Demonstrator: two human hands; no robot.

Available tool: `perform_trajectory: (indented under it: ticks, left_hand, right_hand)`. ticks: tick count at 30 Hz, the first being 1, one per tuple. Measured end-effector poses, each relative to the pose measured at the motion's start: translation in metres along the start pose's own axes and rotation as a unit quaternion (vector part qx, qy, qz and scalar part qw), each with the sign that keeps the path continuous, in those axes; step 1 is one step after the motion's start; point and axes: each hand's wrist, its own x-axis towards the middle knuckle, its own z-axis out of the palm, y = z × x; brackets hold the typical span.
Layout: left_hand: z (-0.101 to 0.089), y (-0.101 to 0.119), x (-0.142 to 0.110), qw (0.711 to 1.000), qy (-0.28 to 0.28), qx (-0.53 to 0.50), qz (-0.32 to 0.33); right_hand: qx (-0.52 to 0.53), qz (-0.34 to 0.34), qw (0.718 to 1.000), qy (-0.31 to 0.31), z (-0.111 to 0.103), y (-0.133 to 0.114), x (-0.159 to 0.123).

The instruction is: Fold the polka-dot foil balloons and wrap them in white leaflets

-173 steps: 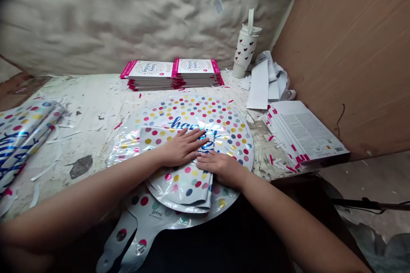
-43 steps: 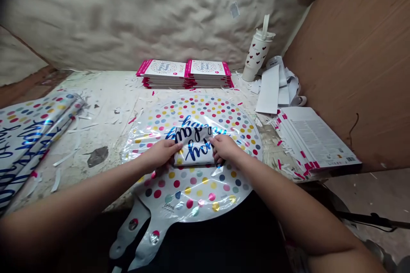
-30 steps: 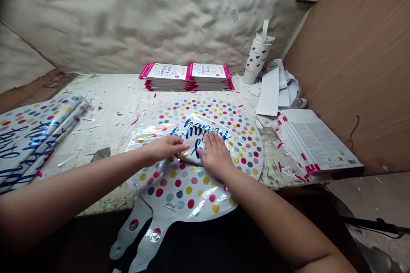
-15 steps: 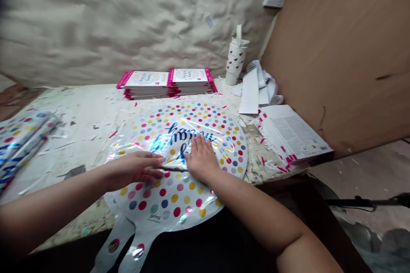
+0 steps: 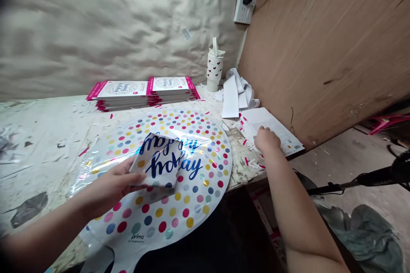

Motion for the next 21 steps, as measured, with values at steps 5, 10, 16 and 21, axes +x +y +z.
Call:
perform_trajectory:
  ticks: [5,10,16,21]
  left_hand:
    - [-0.004,-0.007,-0.036,0.983,-0.133,0.107,0.067]
    - [0.007,-0.002,-0.052,0.964,-0.228,0.126,0.045]
    - [0.009,-0.001,-0.023,0.971,-0.162,0.174,0.038]
    - [0.012,0.009,-0.01,0.934,-0.174,0.284,0.13]
  right_hand:
    - [0.009,-0.13,0.99,0.045,0.001,-0.05,-0.078]
    - [0.119,-0.38,0.914,-0.071,0.008,-0.119,-0.134]
    - [0.468,-0.436,0.652,-0.407,-0.001,-0.128,-0.116]
    - [0.467,-0.405,0.56,-0.551,0.016,-0.114,-0.102]
